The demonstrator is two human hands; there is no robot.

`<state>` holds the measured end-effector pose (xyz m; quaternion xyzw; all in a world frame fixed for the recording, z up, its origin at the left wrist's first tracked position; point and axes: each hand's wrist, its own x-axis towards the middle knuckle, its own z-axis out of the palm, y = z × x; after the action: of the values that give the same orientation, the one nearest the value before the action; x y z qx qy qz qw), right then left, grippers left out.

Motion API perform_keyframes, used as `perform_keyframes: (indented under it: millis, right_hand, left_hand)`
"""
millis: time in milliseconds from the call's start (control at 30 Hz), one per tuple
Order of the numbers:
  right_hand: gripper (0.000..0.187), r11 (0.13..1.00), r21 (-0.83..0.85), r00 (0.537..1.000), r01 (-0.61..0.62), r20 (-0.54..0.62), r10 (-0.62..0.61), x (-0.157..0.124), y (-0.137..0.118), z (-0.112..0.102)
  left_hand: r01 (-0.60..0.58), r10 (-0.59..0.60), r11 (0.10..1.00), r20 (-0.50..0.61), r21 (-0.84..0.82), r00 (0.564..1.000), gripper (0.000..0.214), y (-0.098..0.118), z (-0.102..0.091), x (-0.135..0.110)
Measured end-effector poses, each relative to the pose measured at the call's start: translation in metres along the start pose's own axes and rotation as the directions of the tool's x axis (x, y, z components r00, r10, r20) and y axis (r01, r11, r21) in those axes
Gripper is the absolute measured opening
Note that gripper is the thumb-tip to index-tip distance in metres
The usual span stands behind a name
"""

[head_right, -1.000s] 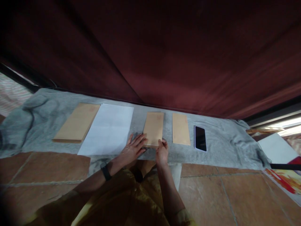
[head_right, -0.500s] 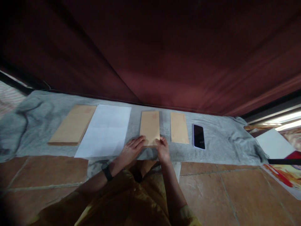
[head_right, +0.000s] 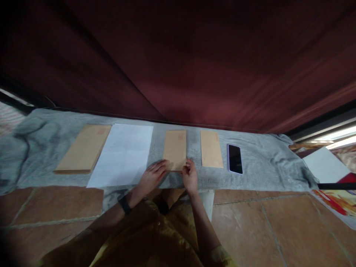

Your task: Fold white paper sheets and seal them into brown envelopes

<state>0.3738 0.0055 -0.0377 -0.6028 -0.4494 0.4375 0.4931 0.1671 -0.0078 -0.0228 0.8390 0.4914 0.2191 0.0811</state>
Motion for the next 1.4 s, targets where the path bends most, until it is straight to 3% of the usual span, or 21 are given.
perform_keyframes:
  millis: [100,167,400,1133,1400]
  right_hand:
    - [0.027,0.936,-0.291,0.979,0.198,0.015,-0.203,-0.007,0.0,-0.012]
    - [0.023,0.873,-0.387,0.954,0.296,0.068,-0.293,-0.011,0.0,-0.018]
    - [0.021,0.758,-0.407,0.86,0.511,0.261,-0.439,-0.014,0.003,-0.025]
    - [0.009,0.715,-0.551,0.897,0.431,0.175,-0.406,-0.004,-0.001,-0.011]
    - [0.004,0.706,-0.583,0.907,0.403,0.151,-0.393,-0.002,0.0,-0.01]
  left_hand:
    - [0.009,-0.009,1.0,-0.023,-0.019,1.0,0.024,0.0,0.002,-0.001]
    - [0.012,-0.014,0.999,-0.041,-0.037,0.999,0.026,0.0,0.004,-0.001]
    - [0.025,-0.034,0.993,-0.085,-0.112,0.996,0.028,0.0,0.006,-0.002]
    - [0.114,-0.127,0.987,-0.115,-0.115,0.985,0.025,0.004,0.011,0.004]
    - [0.128,-0.133,0.99,-0.08,-0.064,0.988,0.022,0.008,0.01,0.005]
